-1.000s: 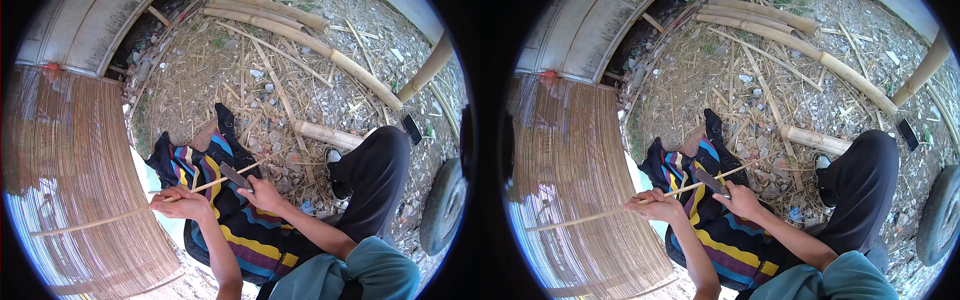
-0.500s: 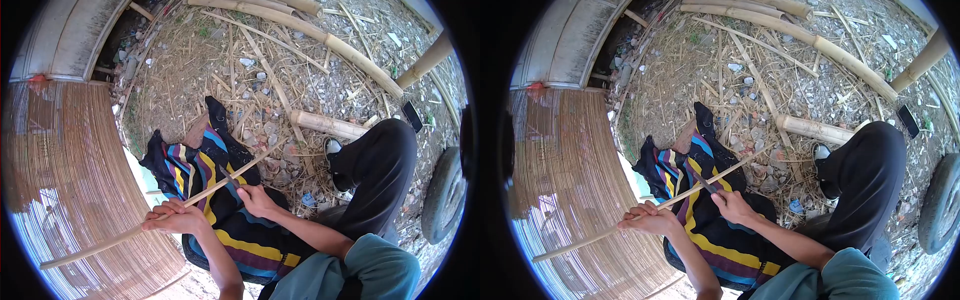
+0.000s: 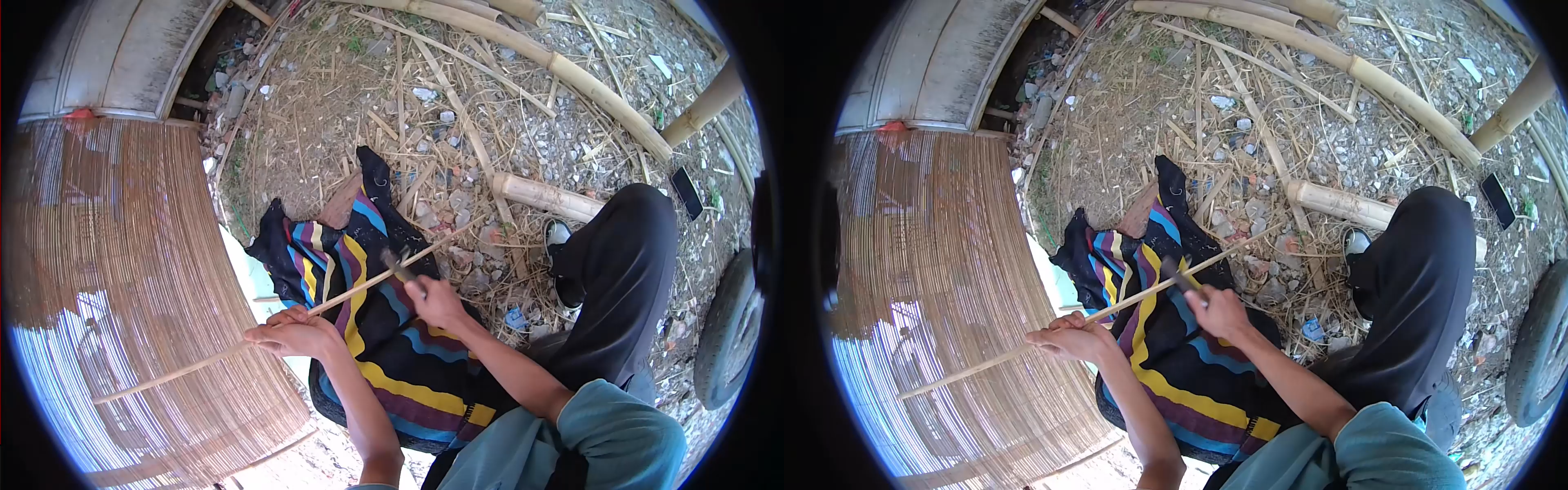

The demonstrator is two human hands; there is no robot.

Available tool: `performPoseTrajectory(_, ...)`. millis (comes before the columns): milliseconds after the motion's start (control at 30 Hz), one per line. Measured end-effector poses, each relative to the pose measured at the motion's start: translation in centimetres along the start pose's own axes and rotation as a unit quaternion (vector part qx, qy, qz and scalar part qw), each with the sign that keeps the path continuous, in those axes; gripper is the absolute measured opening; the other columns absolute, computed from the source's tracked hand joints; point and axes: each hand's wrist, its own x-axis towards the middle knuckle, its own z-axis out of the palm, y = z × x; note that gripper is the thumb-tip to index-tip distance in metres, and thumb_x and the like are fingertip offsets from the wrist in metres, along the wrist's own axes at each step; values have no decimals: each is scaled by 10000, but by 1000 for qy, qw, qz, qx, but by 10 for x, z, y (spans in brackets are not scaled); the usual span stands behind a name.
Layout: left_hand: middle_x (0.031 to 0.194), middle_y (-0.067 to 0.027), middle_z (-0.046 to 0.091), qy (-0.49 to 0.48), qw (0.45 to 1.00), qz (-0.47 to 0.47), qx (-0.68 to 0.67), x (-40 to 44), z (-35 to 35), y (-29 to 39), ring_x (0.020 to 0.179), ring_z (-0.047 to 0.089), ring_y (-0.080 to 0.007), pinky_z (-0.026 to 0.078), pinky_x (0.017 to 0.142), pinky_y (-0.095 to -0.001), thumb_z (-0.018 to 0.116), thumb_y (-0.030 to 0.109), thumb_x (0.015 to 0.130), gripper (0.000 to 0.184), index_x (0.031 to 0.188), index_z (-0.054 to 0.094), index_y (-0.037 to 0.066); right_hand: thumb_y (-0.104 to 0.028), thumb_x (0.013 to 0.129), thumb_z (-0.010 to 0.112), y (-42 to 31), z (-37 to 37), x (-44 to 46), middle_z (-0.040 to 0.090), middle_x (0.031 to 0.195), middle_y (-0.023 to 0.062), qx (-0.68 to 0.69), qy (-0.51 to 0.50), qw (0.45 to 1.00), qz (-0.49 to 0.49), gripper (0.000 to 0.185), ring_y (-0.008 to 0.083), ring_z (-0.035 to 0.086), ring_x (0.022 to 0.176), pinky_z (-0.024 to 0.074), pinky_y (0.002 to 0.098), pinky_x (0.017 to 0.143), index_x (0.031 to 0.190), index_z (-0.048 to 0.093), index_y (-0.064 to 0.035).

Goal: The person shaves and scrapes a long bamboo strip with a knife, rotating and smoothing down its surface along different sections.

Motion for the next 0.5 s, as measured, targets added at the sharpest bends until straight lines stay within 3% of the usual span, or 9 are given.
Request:
performPoseTrajectory(33,450,37,231,7,1000,-3,1,-1,-3,3,325,257,-66,259,309,-205,406,450,948,450,658,260,139,-499,886,426,25,-4,14,603,648,235,104,39,988,106,535,403,617,687,500,457,659,863,632,-6)
performPoseTrajectory(67,433,32,270,-10,1000,1,-20,-6,-5,5,319,285,-70,264,305,-209,420,436,946,425,683,283,133,-537,892,392,46,-30,20,609,675,237,130,9,964,231,601,405,616,713,485,444,646,814,639,7)
performPoseTrajectory(133,438,21,293,-63,995,31,-65,-15,-2,4,316,291,-72,263,302,-208,402,446,949,428,683,287,131,-557,895,365,132,-48,35,623,712,232,-56,-3,993,107,642,406,615,737,473,446,657,846,643,20)
performPoseTrajectory(233,450,9,299,-57,997,37,-42,-22,5,9,313,293,-70,255,285,-202,384,445,954,425,686,294,127,-564,893,362,116,-55,28,631,730,226,16,92,986,142,653,398,620,775,474,442,714,912,642,25)
performPoseTrajectory(267,450,13,291,-59,997,21,-45,-18,5,6,312,297,-70,253,283,-201,389,445,953,424,686,292,130,-553,889,384,125,-39,37,631,738,232,81,80,975,193,624,400,616,803,472,434,759,936,642,12)
performPoseTrajectory(300,450,13,291,-59,997,24,-52,-15,6,5,312,297,-70,253,283,-201,389,445,953,424,686,292,130,-553,889,384,107,-39,40,631,738,232,83,83,976,185,624,400,616,803,472,434,759,936,642,12)
performPoseTrajectory(367,446,31,288,-57,998,13,-24,-12,6,5,339,320,-67,280,313,-202,380,491,939,441,689,317,132,-547,886,396,48,-44,22,628,725,227,62,38,995,73,604,402,616,780,475,439,744,900,646,3)
performPoseTrajectory(433,450,27,282,-51,998,5,-28,-14,8,5,340,314,-66,281,313,-203,392,495,933,449,678,312,134,-531,890,400,0,-47,9,626,709,220,-9,-48,999,24,581,397,621,751,479,450,725,873,644,-4)
performPoseTrajectory(500,454,22,283,-72,996,14,-43,-18,14,7,339,311,-65,275,307,-204,397,495,932,458,659,307,138,-525,891,400,-33,-50,0,622,689,217,48,-118,992,24,574,393,624,725,482,457,716,862,643,-5)
